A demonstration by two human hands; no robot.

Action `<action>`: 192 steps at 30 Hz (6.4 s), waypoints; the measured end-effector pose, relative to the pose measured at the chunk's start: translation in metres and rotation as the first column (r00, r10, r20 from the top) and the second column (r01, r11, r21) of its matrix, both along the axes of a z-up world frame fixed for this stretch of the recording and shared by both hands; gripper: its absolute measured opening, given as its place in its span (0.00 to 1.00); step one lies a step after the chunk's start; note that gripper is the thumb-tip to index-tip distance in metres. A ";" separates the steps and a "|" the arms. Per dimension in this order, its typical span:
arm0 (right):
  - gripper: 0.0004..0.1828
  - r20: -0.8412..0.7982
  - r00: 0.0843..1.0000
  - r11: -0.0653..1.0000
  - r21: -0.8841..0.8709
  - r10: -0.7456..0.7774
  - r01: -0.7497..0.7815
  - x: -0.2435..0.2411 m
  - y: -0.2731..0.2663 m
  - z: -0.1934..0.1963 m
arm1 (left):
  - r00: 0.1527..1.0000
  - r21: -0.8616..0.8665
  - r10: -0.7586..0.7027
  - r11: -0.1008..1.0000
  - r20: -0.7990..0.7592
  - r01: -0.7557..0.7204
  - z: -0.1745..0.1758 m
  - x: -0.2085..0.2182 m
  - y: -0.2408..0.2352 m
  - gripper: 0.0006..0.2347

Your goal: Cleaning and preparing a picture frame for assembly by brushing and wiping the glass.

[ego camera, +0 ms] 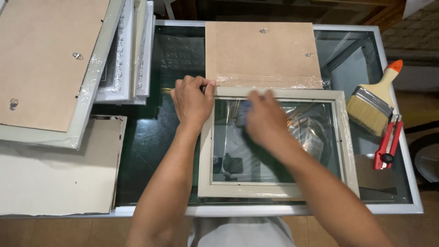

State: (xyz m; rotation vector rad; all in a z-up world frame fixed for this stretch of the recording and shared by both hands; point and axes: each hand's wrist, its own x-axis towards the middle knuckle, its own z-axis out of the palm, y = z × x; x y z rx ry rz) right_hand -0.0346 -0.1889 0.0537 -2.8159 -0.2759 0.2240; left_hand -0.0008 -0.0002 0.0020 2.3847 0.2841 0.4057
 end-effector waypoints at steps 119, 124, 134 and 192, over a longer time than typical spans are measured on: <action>0.26 -0.180 0.821 0.837 0.206 0.541 -0.507 -0.057 -0.048 0.033 | 0.993 -0.075 -0.111 0.991 -0.034 0.108 0.011 -0.002 0.003 0.08; 0.26 -0.193 0.981 0.996 -0.079 0.033 -0.049 -0.011 -0.096 0.037 | 0.992 -0.077 -0.122 0.990 -0.041 0.119 0.011 -0.003 0.003 0.07; 0.32 -0.094 0.962 0.965 0.085 0.255 -0.247 -0.037 -0.057 0.025 | 0.994 -0.006 -0.109 0.994 -0.024 0.109 0.008 -0.001 0.001 0.09; 0.24 -0.392 0.800 0.875 -0.363 -0.455 0.320 -0.002 -0.078 0.083 | 0.996 0.079 -0.088 0.993 0.001 0.087 0.007 -0.001 -0.002 0.11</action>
